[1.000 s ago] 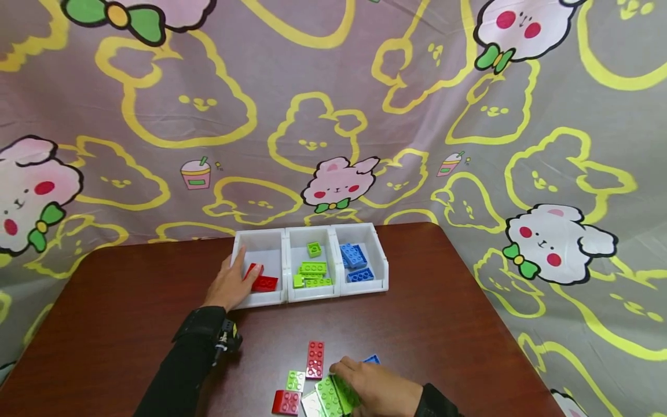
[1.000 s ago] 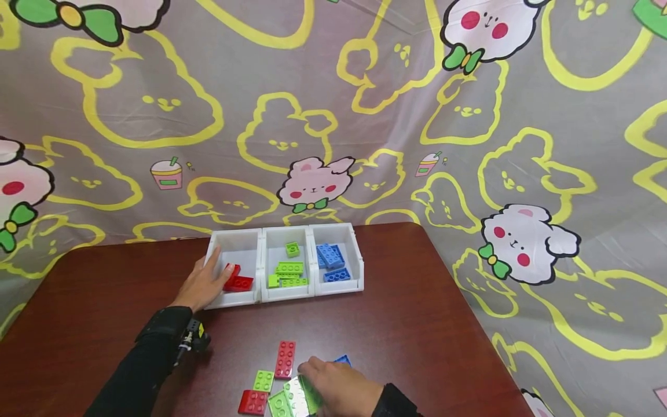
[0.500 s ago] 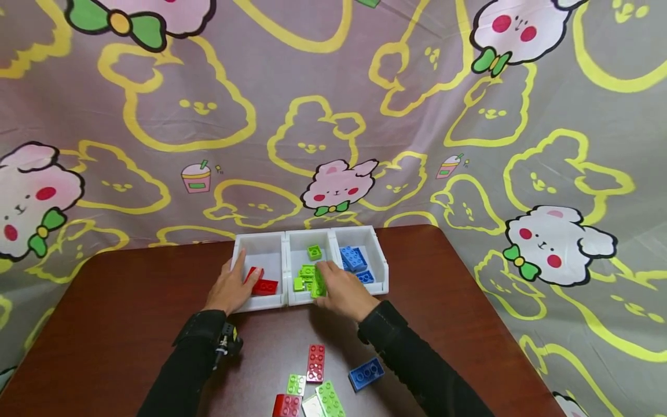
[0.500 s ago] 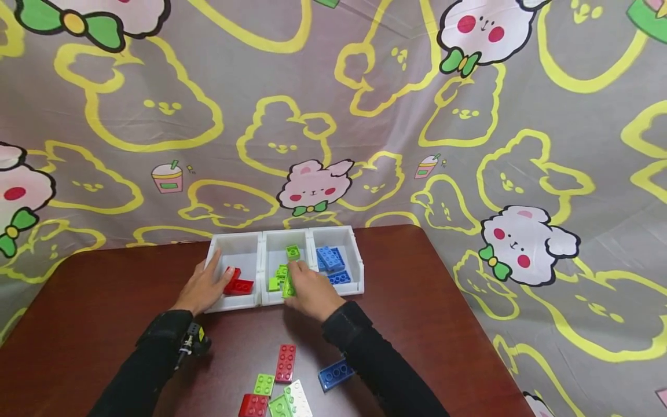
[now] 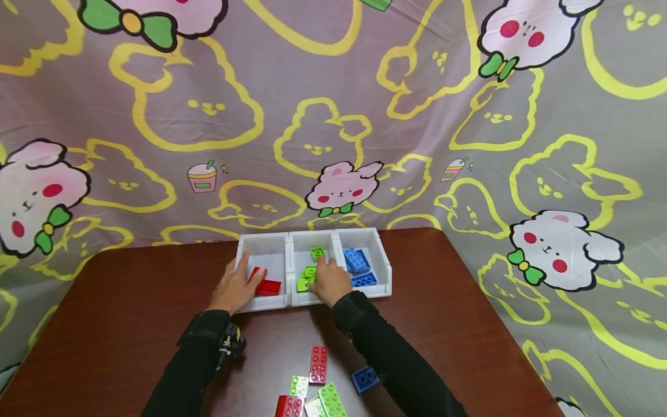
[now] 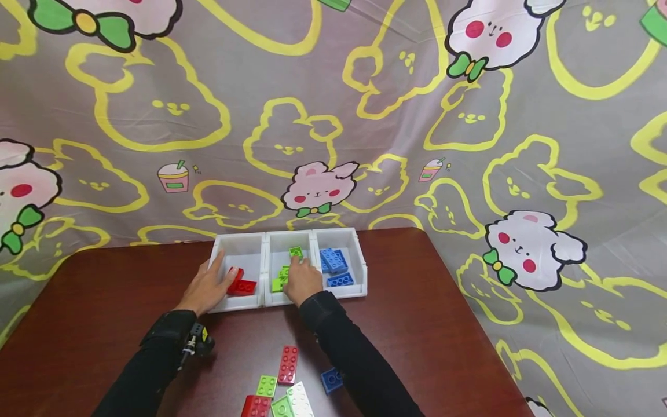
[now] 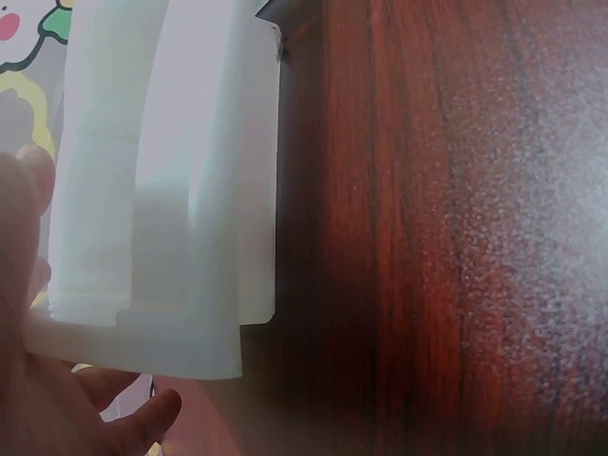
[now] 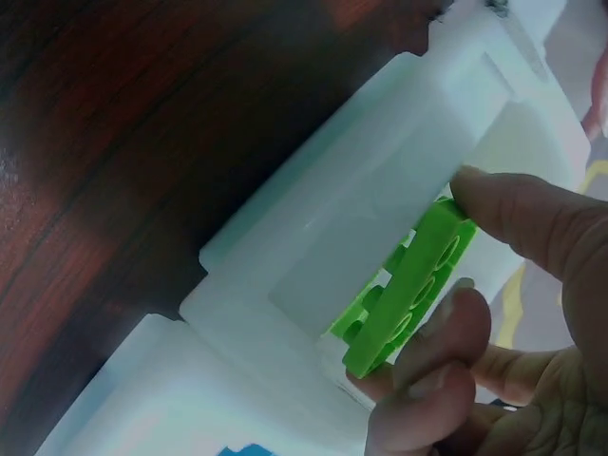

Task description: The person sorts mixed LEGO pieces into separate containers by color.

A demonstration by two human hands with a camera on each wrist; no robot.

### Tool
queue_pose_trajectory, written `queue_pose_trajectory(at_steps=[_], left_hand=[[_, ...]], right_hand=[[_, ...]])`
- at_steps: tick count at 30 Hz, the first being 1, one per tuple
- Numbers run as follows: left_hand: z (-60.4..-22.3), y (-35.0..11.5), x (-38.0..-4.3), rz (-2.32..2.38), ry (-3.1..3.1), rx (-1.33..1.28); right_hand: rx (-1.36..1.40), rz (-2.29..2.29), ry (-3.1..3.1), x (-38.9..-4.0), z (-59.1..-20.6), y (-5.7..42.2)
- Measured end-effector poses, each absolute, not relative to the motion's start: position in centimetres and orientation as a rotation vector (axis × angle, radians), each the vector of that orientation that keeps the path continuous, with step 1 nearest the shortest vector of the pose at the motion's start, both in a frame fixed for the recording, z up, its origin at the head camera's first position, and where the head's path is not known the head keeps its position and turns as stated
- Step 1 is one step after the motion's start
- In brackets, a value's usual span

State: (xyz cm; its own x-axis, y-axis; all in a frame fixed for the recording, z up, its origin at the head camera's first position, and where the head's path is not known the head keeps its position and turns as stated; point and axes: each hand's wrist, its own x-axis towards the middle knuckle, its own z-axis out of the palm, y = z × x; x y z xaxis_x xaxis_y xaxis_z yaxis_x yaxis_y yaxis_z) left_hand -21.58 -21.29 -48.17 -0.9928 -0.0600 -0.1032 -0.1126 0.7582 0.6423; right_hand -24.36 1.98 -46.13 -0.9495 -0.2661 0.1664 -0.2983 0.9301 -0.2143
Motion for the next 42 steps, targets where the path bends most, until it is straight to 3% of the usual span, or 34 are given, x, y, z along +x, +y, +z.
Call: queue_pose_trajectory(at_steps=[14,23,30,42], left_hand=[[-48.4,-21.3,-21.8,1.064,2.858,-0.152],[-48.5,-21.5,-22.1,1.056,2.889,-0.115],[-48.6,-21.7,-22.2,1.057,2.886,-0.114],[-48.5,-21.6,-22.1,1.054,2.876,-0.122]], right_hand=[[0.505,0.526,-2.961,-23.3,-46.0,3.3],[0.942,0.765,-3.048,-19.2,-44.5,9.8],[1.128,0.639,-3.323,-15.5,-44.9,14.7],[1.283,0.483,-3.229,-12.4,-47.2,16.5]])
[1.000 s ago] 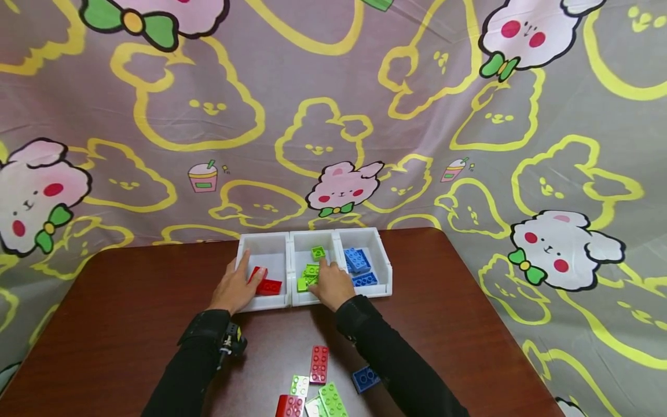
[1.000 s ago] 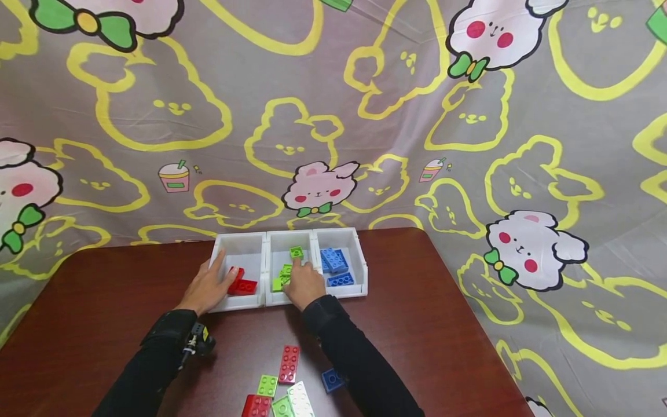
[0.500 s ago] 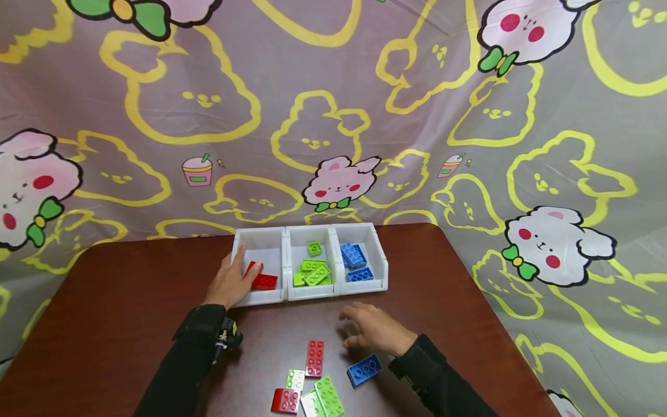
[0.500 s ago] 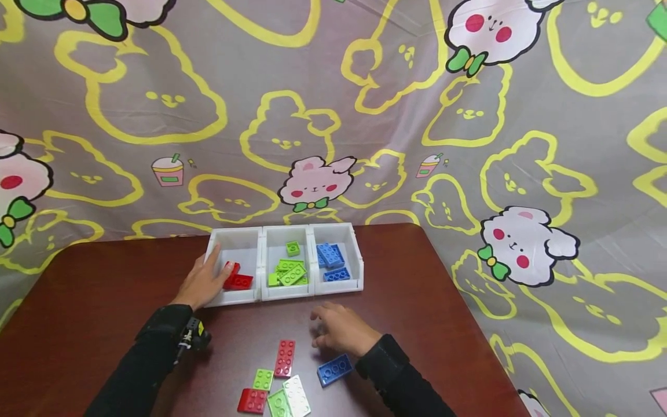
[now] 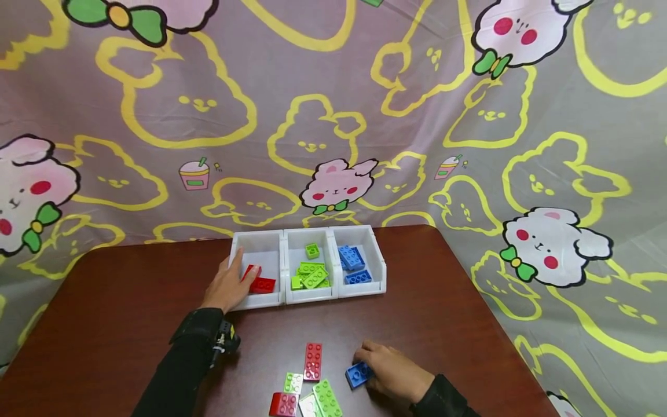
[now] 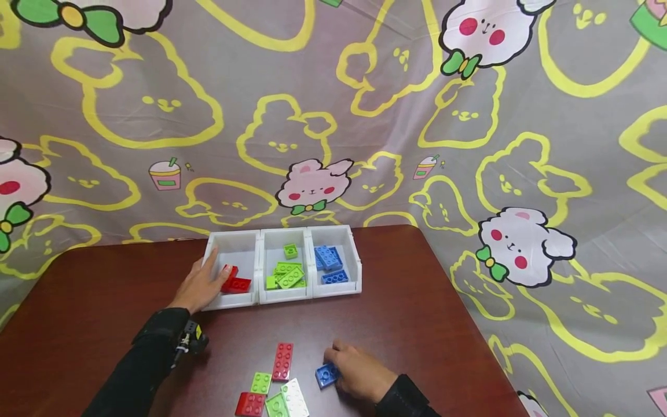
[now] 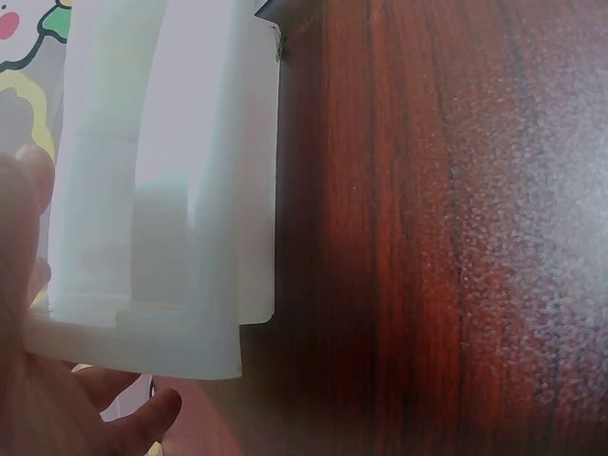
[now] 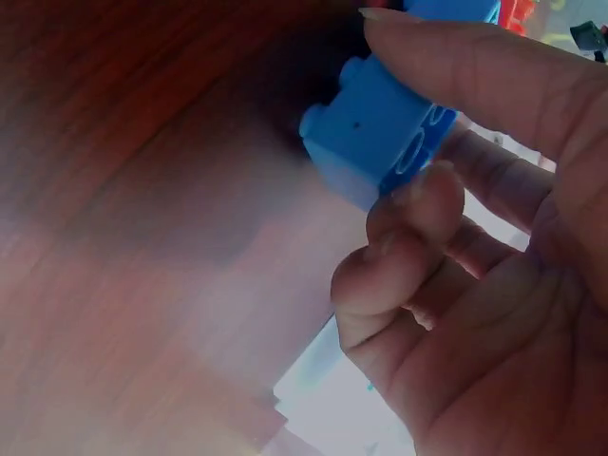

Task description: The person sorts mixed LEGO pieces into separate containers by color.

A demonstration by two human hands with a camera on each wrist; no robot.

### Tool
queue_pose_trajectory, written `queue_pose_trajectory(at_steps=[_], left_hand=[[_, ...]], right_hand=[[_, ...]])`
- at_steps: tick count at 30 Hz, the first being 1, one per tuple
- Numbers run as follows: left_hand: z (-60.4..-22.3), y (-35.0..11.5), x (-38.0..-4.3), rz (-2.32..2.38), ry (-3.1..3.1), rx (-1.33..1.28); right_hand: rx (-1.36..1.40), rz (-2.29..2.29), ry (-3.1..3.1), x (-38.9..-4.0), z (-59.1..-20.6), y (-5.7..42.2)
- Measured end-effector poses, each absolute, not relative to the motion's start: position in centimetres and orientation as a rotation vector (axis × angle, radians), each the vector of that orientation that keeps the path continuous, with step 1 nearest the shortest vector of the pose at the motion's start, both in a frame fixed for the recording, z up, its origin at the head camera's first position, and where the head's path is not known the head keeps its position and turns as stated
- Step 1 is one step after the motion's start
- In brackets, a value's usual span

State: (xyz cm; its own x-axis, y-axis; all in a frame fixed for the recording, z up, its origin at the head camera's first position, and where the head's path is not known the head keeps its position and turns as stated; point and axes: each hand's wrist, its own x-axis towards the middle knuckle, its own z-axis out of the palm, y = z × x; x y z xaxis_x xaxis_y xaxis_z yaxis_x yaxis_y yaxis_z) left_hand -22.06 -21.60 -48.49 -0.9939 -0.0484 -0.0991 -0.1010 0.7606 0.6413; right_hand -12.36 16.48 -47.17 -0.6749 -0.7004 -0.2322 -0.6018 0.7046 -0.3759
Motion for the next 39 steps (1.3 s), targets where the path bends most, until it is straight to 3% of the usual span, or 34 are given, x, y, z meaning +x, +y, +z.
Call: queue_pose_trajectory(at_steps=[6,13,21,39], left_hand=[[-48.3,-21.5,-21.9,1.061,2.881,-0.119],[-48.6,-21.6,-21.9,1.06,2.88,-0.119],[-49.0,-21.5,-21.7,1.07,2.884,-0.123],[-48.4,-21.4,-21.7,1.07,2.875,-0.147]], right_hand=[[-0.974,-0.498,2.684,-14.1,-45.5,16.4],[-0.775,-0.658,3.026,-18.7,-43.7,16.2],[-0.68,-0.536,3.14,-23.4,-44.3,14.8],[-0.75,-0.618,3.065,-25.2,-46.4,14.0]])
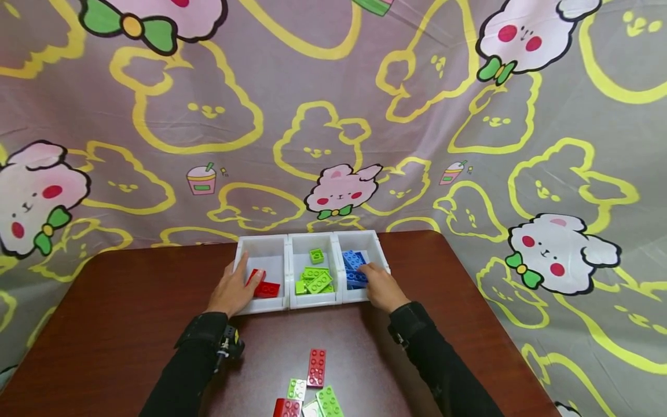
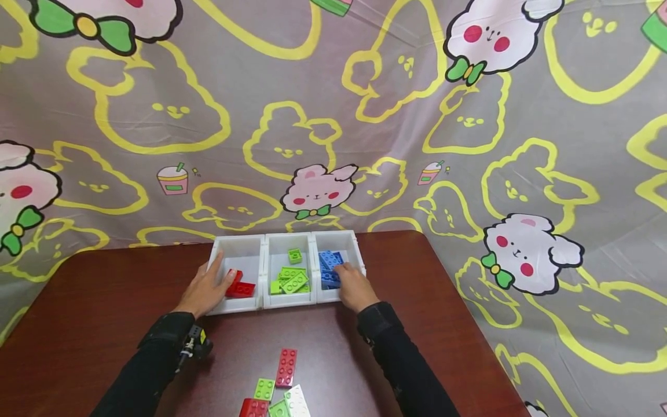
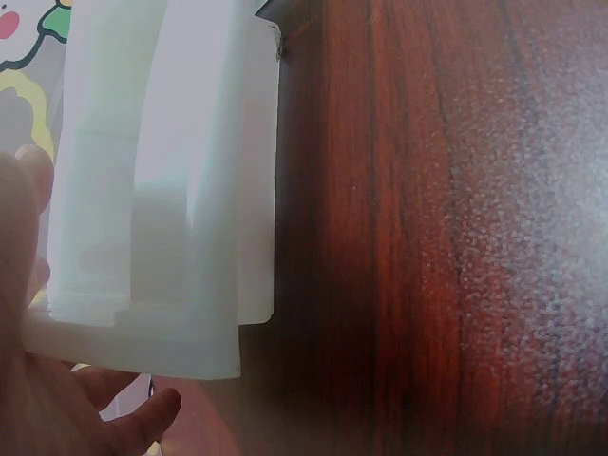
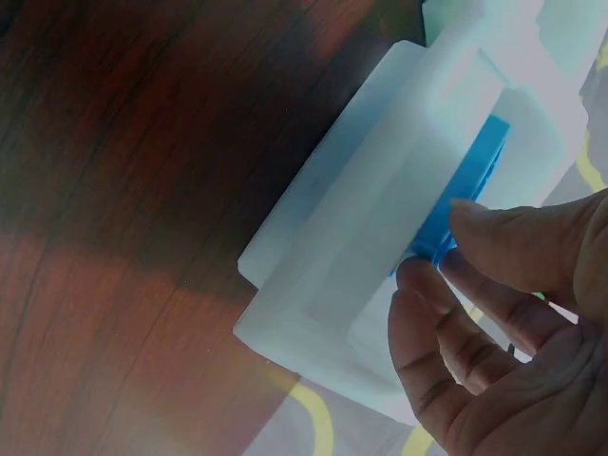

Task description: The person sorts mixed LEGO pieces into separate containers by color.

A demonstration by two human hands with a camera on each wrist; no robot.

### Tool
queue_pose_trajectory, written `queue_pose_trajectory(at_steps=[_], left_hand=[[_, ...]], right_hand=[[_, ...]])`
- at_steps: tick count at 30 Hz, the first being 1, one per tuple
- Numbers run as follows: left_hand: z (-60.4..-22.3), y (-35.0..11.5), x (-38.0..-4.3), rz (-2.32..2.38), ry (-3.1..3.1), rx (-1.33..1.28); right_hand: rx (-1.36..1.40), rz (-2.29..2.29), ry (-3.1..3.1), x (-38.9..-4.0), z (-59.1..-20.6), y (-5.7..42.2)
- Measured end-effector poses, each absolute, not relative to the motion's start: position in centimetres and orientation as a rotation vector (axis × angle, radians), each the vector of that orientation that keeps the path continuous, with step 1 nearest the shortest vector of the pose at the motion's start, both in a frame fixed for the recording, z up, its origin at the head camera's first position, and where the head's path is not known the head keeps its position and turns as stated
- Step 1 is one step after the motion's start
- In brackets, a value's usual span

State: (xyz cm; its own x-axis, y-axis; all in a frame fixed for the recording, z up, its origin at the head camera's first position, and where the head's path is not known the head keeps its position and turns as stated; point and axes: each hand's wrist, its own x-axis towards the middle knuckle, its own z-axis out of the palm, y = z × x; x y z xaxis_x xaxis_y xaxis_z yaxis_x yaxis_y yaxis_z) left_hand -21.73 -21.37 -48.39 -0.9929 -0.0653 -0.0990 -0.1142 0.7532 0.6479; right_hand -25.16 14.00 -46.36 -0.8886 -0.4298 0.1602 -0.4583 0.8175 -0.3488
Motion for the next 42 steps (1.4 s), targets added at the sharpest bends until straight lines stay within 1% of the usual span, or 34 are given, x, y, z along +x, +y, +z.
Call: queue_pose_trajectory(at_steps=[7,10,17,23,29,34,42], left_hand=[[-48.8,-21.6,-22.0,1.088,2.859,-0.145],[-48.8,-21.6,-22.0,1.086,2.86,-0.142],[-48.6,-21.6,-22.0,1.088,2.87,-0.14],[-48.6,-21.6,-21.9,1.079,2.887,-0.138],[-48.5,-21.7,-21.8,1.069,2.895,-0.122],[-48.4,-21.9,-21.5,1.076,2.899,-0.119],[-48.4,-21.7,-21.4,1.085,2.892,-0.123]], right_hand=[[0.762,0.659,-2.81,-22.6,-45.8,13.5],[0.89,0.714,-2.805,-20.7,-45.8,12.7],[1.322,0.665,-3.032,-15.9,-46.8,10.2],[1.428,0.478,-3.115,-13.8,-47.8,8.5],[1.418,0.432,-3.107,-13.9,-47.9,7.8],[1.323,0.505,-3.119,-15.1,-45.8,6.4],[1.22,0.537,-2.982,-18.9,-41.8,2.0]])
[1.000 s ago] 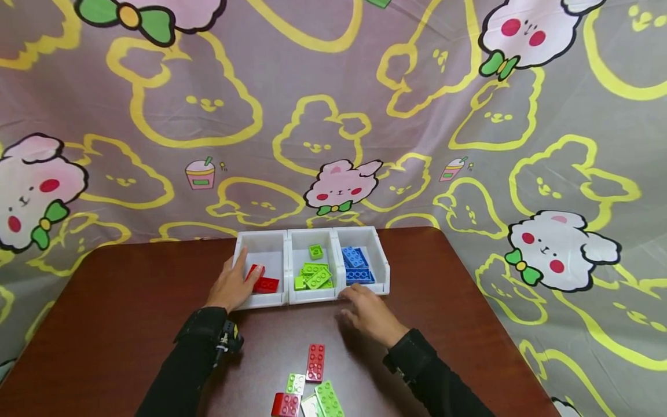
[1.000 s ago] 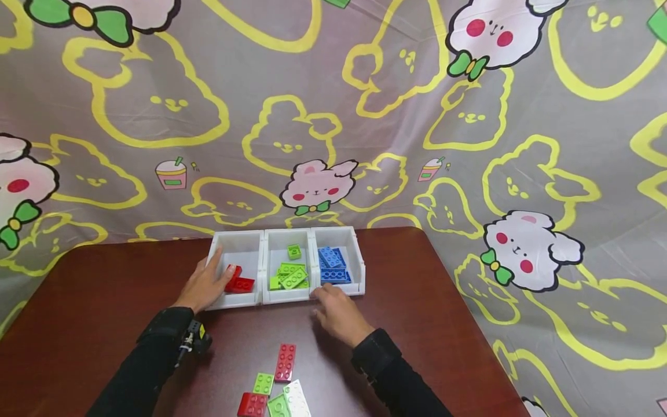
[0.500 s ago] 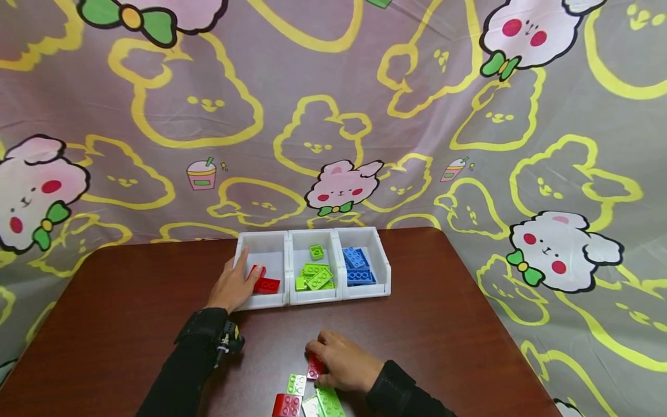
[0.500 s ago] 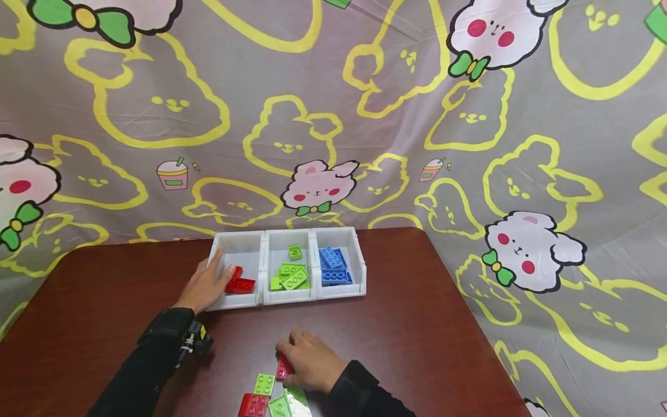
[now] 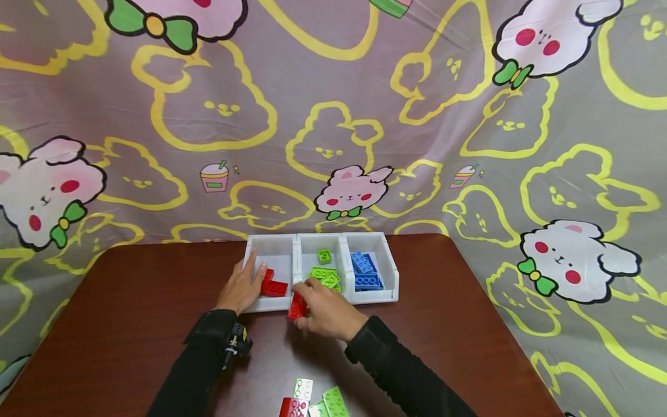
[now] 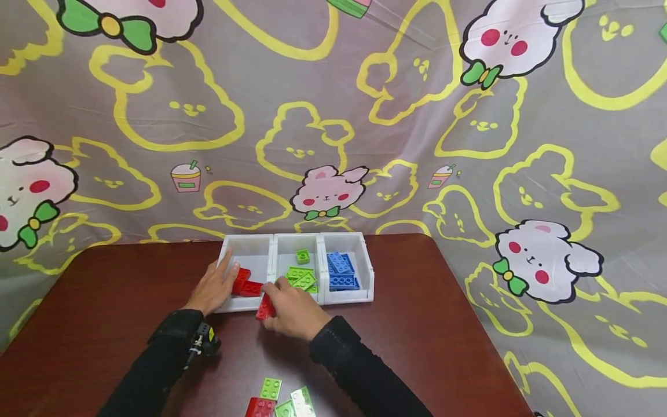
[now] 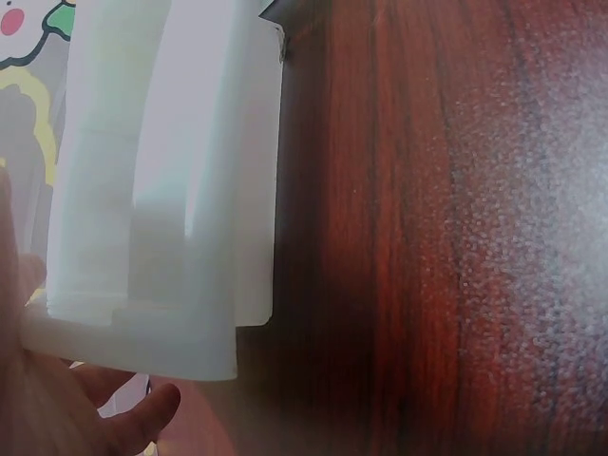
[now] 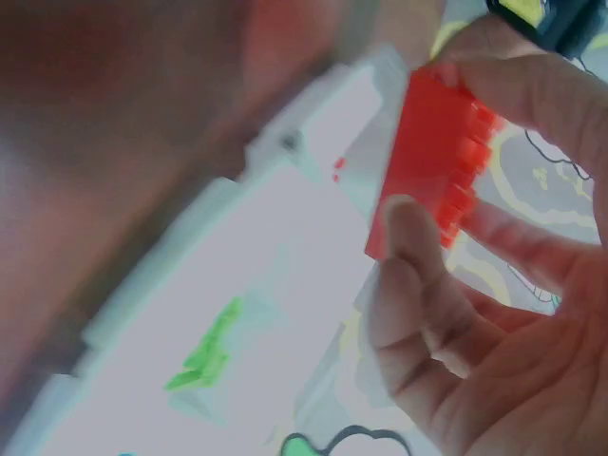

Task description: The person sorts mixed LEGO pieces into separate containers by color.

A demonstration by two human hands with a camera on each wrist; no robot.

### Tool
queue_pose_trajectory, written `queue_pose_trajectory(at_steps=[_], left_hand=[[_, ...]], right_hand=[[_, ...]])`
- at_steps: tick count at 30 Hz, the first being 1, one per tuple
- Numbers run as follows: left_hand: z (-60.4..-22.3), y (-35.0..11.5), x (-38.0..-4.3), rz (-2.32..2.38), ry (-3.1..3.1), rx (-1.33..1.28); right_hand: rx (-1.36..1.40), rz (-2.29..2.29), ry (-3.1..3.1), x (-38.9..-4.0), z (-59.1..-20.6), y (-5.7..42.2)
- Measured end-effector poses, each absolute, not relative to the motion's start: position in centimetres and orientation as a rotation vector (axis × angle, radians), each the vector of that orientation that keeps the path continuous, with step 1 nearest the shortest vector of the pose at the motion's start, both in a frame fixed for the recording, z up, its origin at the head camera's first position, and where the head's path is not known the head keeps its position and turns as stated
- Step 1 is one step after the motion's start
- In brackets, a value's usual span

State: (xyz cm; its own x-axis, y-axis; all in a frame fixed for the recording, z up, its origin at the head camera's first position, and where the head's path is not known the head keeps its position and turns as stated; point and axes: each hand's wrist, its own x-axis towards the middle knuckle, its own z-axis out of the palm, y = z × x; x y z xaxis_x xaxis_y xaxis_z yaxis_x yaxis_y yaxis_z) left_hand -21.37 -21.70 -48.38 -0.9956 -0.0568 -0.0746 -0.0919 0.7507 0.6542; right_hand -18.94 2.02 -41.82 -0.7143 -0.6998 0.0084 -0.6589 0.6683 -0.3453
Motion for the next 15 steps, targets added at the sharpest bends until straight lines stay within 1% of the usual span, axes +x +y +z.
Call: queue_pose_trajectory(at_steps=[4,7,15], left_hand=[[-48.6,-21.9,-21.6,1.087,2.894,-0.142],[-48.8,-21.9,-21.6,1.077,2.893,-0.153],[-48.7,-21.7,-21.5,1.095,2.881,-0.18]], right_hand=[[-1.146,-0.403,2.894,-21.3,-41.4,-1.1],[-1.135,-0.28,3.008,-22.8,-42.0,-3.0],[-1.044,-0.044,3.122,-25.2,-44.0,-5.5]])
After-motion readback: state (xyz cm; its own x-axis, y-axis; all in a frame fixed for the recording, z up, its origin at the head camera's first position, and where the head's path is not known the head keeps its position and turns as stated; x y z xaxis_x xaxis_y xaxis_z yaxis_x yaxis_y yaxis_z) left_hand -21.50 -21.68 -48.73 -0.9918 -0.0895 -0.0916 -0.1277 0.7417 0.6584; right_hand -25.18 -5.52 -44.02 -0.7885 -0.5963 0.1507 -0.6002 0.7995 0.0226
